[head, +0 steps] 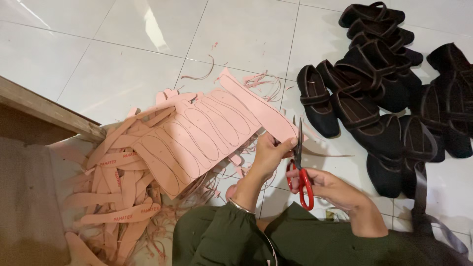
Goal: The person sits on the floor and cuts pink foam insole shapes with red-handled scissors, trimming each cut insole along the drawn outline and setting finished pieces aside. They periodically pick up a large pattern sheet with several insole outlines and cut out another insole from it.
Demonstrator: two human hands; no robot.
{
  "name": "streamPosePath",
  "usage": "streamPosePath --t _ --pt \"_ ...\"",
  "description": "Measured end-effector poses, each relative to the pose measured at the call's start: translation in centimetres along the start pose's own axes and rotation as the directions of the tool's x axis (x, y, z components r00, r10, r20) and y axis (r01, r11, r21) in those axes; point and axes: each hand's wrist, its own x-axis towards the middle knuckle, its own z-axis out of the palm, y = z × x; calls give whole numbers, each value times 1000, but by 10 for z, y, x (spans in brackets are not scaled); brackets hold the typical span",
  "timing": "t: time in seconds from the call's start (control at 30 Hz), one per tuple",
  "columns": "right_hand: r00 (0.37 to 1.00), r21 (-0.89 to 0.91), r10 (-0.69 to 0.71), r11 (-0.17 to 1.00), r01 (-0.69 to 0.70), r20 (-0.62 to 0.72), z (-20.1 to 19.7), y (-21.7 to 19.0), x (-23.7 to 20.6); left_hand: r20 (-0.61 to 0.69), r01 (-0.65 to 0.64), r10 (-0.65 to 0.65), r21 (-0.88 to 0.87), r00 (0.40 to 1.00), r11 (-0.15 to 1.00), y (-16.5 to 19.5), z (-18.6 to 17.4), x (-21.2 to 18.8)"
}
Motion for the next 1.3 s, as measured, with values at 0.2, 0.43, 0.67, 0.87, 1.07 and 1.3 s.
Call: streamPosePath --t 0.2,0.43,0.67,0.87,1.07,1.3 --pt "982 -122 -52 992 30 -184 -4 25 11 -78 29 -31 -30 996 999 -22 -8 11" --pt "974 -71 -53 997 39 -220 -18 45 16 -239 -140 131 -23 962 990 -35 -2 14" --pt "951 -226 -178 967 121 -253 -37 69 17 -266 -125 124 14 956 992 -36 0 11" --pt "933 -326 -234 935 138 -274 -34 77 18 -184 -27 -4 -163 983 986 -34 5 8" --pt "937 -195 -284 949 246 -204 -38 92 24 -120 -19 -13 -255 993 967 -32 6 6" --pt "960 -31 -165 986 162 -224 -35 87 24 -116 -6 -2 -68 993 998 -24 12 3"
